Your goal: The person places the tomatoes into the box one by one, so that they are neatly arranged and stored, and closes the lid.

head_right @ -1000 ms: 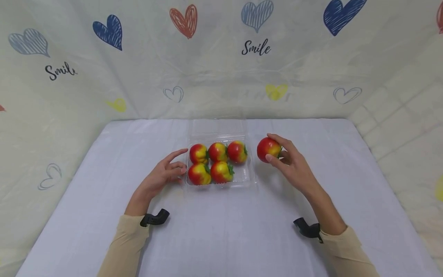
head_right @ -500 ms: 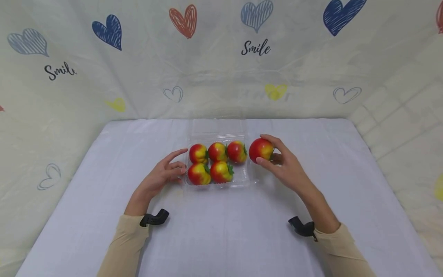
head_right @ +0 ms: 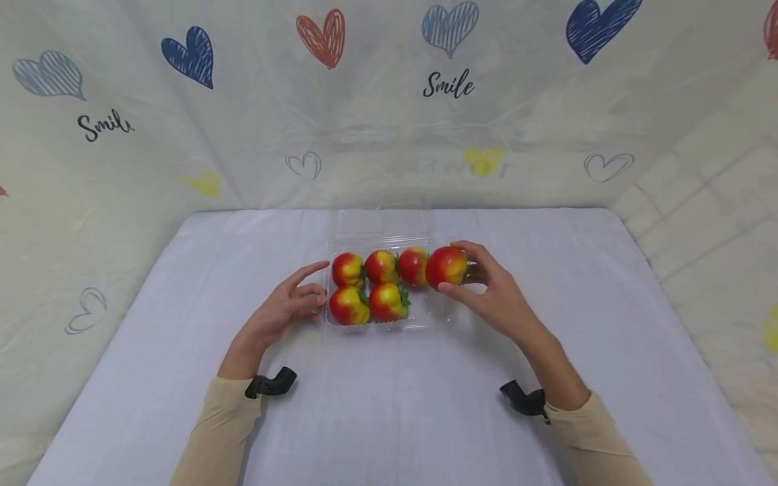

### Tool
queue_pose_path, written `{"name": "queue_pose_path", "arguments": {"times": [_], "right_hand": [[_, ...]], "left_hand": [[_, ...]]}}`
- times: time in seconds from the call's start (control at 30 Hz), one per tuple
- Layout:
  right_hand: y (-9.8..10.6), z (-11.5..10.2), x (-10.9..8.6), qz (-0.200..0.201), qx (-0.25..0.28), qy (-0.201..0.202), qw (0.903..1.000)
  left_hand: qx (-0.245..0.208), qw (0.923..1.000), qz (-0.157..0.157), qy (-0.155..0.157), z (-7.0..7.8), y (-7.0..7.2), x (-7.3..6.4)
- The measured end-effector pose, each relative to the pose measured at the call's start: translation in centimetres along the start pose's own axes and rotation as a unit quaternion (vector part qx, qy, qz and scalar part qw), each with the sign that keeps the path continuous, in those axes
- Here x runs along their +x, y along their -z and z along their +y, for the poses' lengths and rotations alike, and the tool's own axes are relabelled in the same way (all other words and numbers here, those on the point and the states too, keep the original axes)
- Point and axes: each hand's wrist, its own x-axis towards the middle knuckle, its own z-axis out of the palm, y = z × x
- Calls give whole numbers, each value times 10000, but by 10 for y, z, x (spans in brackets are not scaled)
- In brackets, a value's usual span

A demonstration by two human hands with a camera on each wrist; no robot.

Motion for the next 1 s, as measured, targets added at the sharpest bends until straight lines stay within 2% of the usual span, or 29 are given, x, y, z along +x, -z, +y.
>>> {"name": "queue_pose_path", "arguments": {"times": [0.3,0.73,1.0], "right_hand": [[-5,5,1,70,-308,368,9988],[-11,0,3,-104,-277,347,9990],[-14,0,4,-249,-260,475,9982]], "left_hand": [[-9,10000,-16,-10,-1,0,1],[-45,10000,-30,-21,0,0,0],[-68,10000,3,-56,0,0,0]]}}
